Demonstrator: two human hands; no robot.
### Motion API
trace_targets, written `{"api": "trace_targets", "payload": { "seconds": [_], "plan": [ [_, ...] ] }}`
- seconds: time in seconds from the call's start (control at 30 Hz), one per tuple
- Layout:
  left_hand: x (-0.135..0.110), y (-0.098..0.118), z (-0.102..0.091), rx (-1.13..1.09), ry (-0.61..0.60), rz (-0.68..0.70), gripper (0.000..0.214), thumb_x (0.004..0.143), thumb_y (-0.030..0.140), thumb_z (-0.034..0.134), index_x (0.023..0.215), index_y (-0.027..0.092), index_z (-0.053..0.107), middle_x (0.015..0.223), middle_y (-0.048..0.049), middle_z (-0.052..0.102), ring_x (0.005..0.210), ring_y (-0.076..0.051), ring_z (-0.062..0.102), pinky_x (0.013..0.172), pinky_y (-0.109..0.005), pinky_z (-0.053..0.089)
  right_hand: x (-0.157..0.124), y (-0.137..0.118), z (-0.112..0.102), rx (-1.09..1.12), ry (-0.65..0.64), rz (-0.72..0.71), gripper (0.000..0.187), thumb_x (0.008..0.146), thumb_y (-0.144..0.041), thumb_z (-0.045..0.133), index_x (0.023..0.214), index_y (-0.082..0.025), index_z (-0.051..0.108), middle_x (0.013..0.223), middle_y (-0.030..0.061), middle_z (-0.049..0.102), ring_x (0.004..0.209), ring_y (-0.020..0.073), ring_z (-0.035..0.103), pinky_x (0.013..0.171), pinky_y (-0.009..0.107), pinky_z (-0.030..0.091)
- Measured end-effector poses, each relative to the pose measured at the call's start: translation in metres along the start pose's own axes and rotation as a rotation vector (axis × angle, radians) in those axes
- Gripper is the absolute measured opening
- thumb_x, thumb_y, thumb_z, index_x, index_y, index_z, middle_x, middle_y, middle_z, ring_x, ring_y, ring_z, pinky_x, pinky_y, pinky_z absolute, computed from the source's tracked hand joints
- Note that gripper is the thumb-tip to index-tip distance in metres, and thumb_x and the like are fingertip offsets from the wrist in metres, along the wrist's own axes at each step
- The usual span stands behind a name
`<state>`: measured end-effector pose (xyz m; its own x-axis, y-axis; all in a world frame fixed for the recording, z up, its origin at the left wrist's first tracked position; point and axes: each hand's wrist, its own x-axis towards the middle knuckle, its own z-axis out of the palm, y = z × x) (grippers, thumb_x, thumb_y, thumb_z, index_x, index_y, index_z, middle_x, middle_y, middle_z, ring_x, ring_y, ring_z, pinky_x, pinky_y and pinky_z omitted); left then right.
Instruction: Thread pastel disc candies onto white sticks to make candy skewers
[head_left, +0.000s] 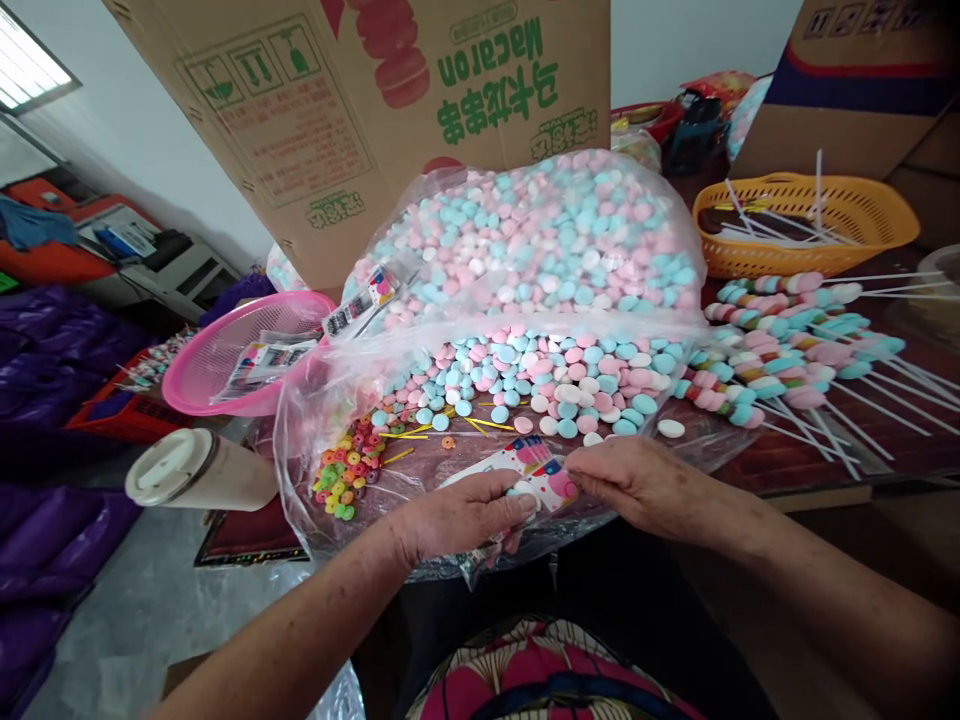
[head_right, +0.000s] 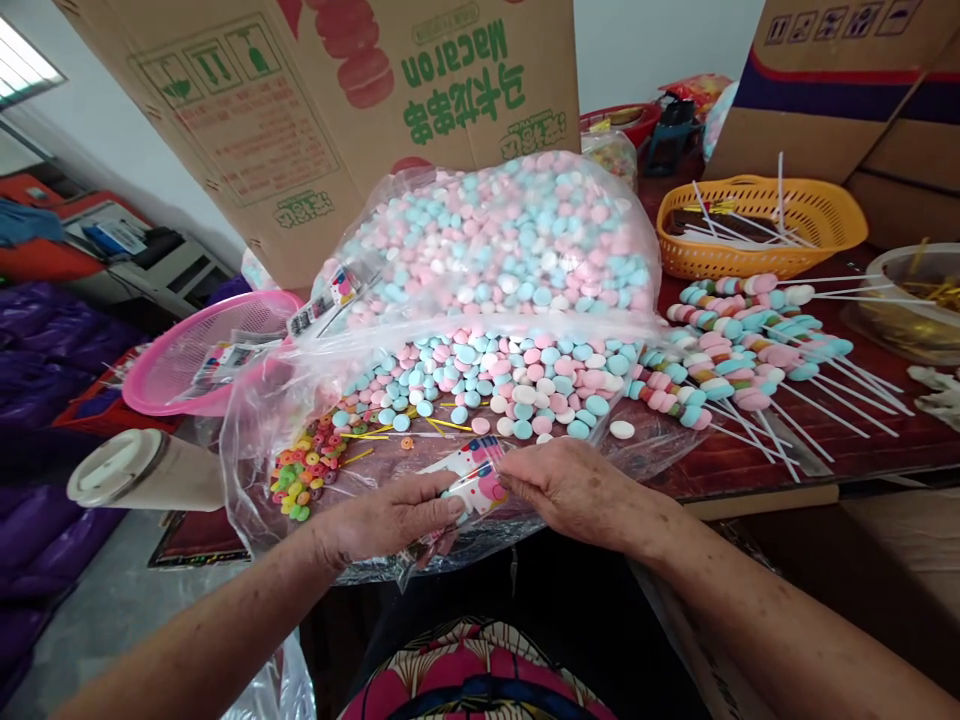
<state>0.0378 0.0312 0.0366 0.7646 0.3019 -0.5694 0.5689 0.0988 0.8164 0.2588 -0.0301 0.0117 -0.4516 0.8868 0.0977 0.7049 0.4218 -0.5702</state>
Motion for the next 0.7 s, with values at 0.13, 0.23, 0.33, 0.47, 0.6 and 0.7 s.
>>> {"api": "trace_targets", "payload": {
  "seconds": [0.13,0.23,0.33,0.47,0.6,0.7],
  "plan": [
    [-0.002,-0.021,0.020,-0.085,0.186,0.006,0.037,0.087,0.055,0.040,0.091,0.020,0.050,0.058,0.0065,0.043,0.046,-0.009,0.040,0.043,-0.020,0.033,0.013,-0.008,0.007,-0.008,-0.078,0.003,0.032,0.093,-0.027,0.035,0.074,-0.018,0.059,0.069,0.0031,0.061,0.062,0.0146,0.052,0.058,0.026,0.035],
    [-0.006,-0.027,0.022,-0.135,0.326,0.008,0.028,0.089,0.044,0.037,0.092,0.019,0.051,0.061,0.0049,0.045,0.049,-0.010,0.042,0.045,-0.021,0.036,0.018,-0.009,0.011,0.222,0.127,0.125,0.030,0.092,-0.033,0.037,0.101,-0.018,0.062,0.082,0.0048,0.065,0.072,0.0157,0.057,0.064,0.027,0.043],
    [-0.009,-0.030,0.023,-0.109,0.500,0.055,0.022,0.088,0.032,0.034,0.087,0.019,0.052,0.066,0.0022,0.049,0.056,-0.012,0.047,0.053,-0.023,0.041,0.022,-0.017,0.027,0.528,0.188,0.329,0.038,0.086,-0.043,0.049,0.112,-0.016,0.056,0.078,0.0025,0.064,0.060,0.0126,0.054,0.053,0.024,0.043],
    [-0.009,-0.042,0.026,0.093,0.583,0.171,0.020,0.086,0.029,0.038,0.078,0.018,0.052,0.073,-0.0003,0.053,0.072,-0.015,0.049,0.070,-0.027,0.043,0.028,-0.041,0.060,0.815,0.002,0.455,0.033,0.085,-0.047,0.047,0.073,-0.018,0.054,0.055,-0.0028,0.054,0.040,0.0087,0.043,0.039,0.021,0.032],
    [-0.012,-0.052,0.023,-0.247,0.345,0.199,0.026,0.087,0.035,0.040,0.083,0.015,0.055,0.075,-0.0010,0.056,0.070,-0.014,0.051,0.067,-0.026,0.043,0.033,-0.057,0.075,0.682,0.133,0.384,0.030,0.089,-0.037,0.041,0.067,-0.019,0.051,0.046,-0.0043,0.049,0.041,0.0106,0.047,0.044,0.022,0.037],
    [-0.016,-0.051,0.017,-0.231,0.294,0.179,0.023,0.086,0.030,0.041,0.080,0.014,0.057,0.075,-0.0008,0.057,0.070,-0.013,0.051,0.068,-0.026,0.044,0.038,-0.056,0.070,0.399,0.240,0.215,0.025,0.090,-0.028,0.040,0.073,-0.019,0.055,0.052,-0.0017,0.054,0.047,0.0121,0.050,0.047,0.024,0.039]
  ]
}}
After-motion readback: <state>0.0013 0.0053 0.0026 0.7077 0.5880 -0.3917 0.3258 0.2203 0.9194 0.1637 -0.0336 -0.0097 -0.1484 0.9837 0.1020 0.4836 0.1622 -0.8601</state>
